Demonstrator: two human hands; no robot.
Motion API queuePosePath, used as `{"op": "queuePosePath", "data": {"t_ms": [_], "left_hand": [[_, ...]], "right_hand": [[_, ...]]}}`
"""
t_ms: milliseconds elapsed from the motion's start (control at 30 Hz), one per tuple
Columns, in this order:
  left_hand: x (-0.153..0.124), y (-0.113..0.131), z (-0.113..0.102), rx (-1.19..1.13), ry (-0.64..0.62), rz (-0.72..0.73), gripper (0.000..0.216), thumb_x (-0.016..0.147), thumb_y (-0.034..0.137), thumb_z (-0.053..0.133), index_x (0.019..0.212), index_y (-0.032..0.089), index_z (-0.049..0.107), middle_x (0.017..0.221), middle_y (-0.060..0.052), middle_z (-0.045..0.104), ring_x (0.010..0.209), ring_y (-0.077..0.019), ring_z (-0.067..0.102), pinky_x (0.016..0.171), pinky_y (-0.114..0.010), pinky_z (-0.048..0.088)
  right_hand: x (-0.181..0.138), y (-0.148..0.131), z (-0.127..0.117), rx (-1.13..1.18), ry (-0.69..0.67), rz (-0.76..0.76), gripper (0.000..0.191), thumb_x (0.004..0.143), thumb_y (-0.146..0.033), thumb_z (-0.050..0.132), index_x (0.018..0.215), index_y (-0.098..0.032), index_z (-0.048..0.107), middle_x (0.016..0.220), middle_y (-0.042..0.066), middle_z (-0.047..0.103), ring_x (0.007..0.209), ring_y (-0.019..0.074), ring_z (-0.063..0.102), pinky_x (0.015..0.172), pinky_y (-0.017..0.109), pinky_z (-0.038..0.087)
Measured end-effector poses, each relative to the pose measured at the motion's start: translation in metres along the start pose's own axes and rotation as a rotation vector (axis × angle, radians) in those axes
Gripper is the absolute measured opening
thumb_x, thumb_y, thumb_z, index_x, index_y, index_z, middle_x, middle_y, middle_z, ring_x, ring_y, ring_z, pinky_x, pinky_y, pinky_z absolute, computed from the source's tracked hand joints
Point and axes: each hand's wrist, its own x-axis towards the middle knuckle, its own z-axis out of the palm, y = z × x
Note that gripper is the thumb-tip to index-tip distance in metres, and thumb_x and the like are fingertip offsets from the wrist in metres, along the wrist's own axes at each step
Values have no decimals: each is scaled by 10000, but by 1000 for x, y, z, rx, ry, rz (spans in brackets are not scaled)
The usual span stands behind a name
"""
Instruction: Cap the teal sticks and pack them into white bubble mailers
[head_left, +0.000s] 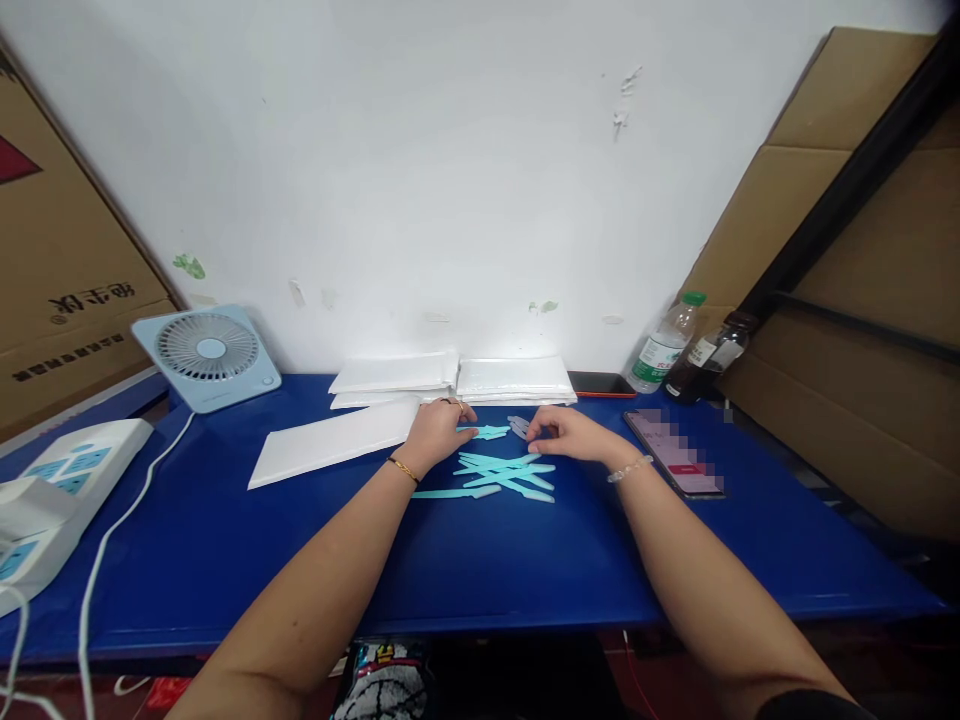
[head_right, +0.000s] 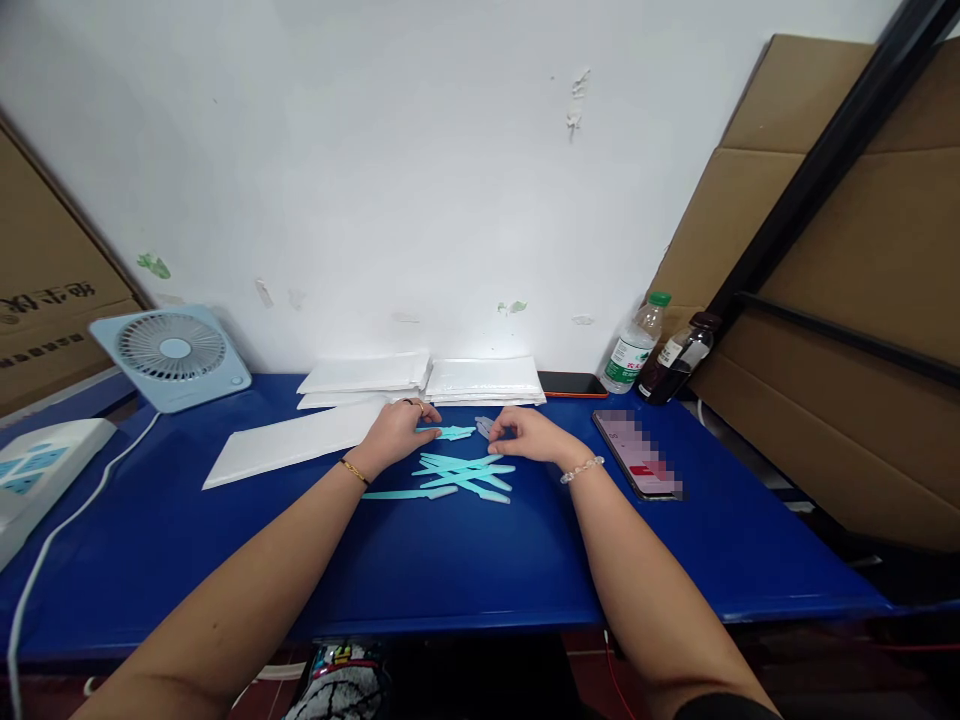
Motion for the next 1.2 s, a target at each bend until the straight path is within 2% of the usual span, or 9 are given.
{"op": "queuePosePath", "data": {"t_ms": [100, 267, 400, 533, 700, 800, 933, 1067, 1200], "left_hand": [[-4, 6, -3, -62, -44, 75, 267, 788, 448, 579, 887, 223, 686, 914, -29, 687, 866, -192, 608, 720, -263, 417], [-8, 15, 1, -75, -159, 185, 310, 800, 493, 563, 864, 223, 701, 897, -23, 707, 817, -182, 627, 694, -247, 406], [-6, 15, 4, -7, -165, 157, 274, 831, 424, 548, 869, 211, 715, 955, -30, 719, 845, -183, 637, 708, -242, 411], [-3, 8, -1, 74, -94, 121, 260, 865, 368, 513, 856, 218, 725, 963, -22, 720, 901, -190, 627, 778, -272, 400], [-2, -3, -4, 113, 4, 54, 255, 841, 376, 551, 1018, 253, 686, 1003, -34, 690, 964, -214, 587, 830, -323, 392], [-3, -1, -3, 47, 13, 123, 294, 791, 422, 609, 1021, 249, 671, 1049, -34, 659, 1020, -221, 556, 857, -319, 390], [-6, 11, -1, -30, -150, 248, 247, 782, 433, 617, 935, 251, 685, 979, -9, 661, 964, -194, 573, 814, -276, 391], [-7, 22, 1, -5, -252, 191, 131, 796, 337, 600, 803, 236, 683, 848, 6, 682, 863, -179, 595, 781, -276, 374], [-7, 22, -1, 13, -228, 121, 163, 825, 289, 548, 759, 204, 670, 833, -16, 698, 799, -173, 607, 711, -260, 379]], "right_hand": [[-3, -3, 2, 40, -117, -5, 256, 705, -398, 711, 839, -184, 664, 834, 14, 542, 684, 128, 496, 608, 243, 399], [0, 1, 9, 62, -119, 25, 197, 747, -365, 665, 764, -173, 624, 803, 6, 514, 674, 124, 501, 599, 241, 401], [2, 2, 8, 59, -45, -6, 191, 753, -352, 662, 744, -168, 612, 797, 7, 523, 679, 127, 505, 602, 241, 394], [5, 8, 3, -48, 91, -14, 135, 761, -293, 652, 722, -167, 620, 804, 18, 532, 688, 128, 494, 627, 246, 389], [8, 12, 2, -135, 268, 49, 99, 754, -272, 650, 754, -173, 653, 817, 31, 533, 693, 135, 486, 644, 258, 393], [3, 6, 0, -90, 157, 27, 147, 766, -317, 640, 777, -173, 669, 829, 34, 561, 691, 134, 503, 632, 252, 397], [-5, -3, -2, 0, -70, 18, 219, 758, -380, 650, 769, -163, 676, 779, 21, 569, 656, 124, 510, 595, 236, 397], [-8, -5, -3, -2, -74, 34, 240, 777, -391, 625, 792, -160, 685, 782, 25, 590, 667, 128, 518, 611, 240, 403], [-8, -7, -7, 38, -107, 76, 343, 797, -479, 586, 831, -155, 693, 764, 31, 631, 687, 147, 535, 631, 250, 405]]}}
